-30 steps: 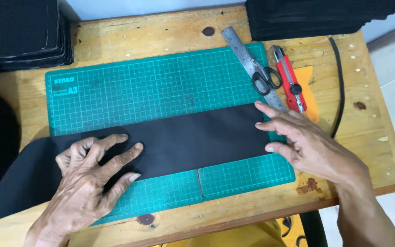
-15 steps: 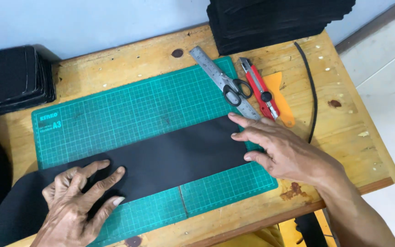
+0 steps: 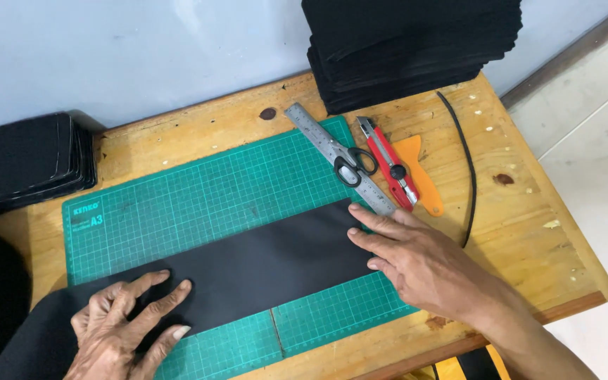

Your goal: The person measures and cuts a piece of black fabric on a green cutting mat. They use a metal ruler to align the fabric and a red utility knife to make straight cuts along the ruler's edge. The person handles the fabric and ruler multiple times to ensure precise measurements before cutting.

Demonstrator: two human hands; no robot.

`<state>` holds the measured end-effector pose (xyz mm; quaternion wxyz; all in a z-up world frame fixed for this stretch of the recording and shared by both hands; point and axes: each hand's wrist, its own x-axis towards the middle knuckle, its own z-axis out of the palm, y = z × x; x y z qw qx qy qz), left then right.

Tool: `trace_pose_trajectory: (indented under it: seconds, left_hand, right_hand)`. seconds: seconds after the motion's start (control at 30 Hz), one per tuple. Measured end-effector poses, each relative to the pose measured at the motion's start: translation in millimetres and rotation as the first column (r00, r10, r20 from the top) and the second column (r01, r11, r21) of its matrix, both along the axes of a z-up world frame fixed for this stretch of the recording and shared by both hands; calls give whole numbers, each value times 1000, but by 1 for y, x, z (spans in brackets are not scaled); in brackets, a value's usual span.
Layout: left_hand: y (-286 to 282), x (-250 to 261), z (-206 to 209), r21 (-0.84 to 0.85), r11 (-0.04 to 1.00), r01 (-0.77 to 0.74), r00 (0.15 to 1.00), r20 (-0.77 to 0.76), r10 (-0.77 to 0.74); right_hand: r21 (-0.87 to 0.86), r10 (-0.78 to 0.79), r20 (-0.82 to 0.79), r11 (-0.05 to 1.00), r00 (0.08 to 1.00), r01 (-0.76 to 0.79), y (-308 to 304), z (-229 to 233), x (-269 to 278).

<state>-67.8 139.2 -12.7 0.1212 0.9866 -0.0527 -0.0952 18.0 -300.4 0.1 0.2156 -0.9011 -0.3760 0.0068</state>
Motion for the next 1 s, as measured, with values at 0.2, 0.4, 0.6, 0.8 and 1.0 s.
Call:
trace_pose_trajectory:
  seconds: [0.2, 0.4, 0.6, 0.8, 1.0]
  left_hand:
    - [0, -2, 2, -31, 996, 86, 989, 122, -81]
    - [-6, 0, 14, -30, 984, 173, 975, 145, -167]
    - [-4, -2, 17, -139, 965, 222, 964, 181, -196]
    - [-2, -2, 15, -181, 955, 233, 959, 207, -195]
    - [-1, -1, 17, -211, 947, 243, 955, 222, -196]
  right_hand:
    - [-70, -25, -21, 997, 999, 23, 2, -2, 2]
    - [-102, 15, -2, 995, 1000, -15, -1, 4, 4]
    - [-281, -140, -103, 954, 985, 106, -4, -4, 9]
    - [-228, -93, -51, 970, 994, 79, -14, -18, 12]
    - [-374, -126, -80, 923, 989, 87, -18, -21, 16]
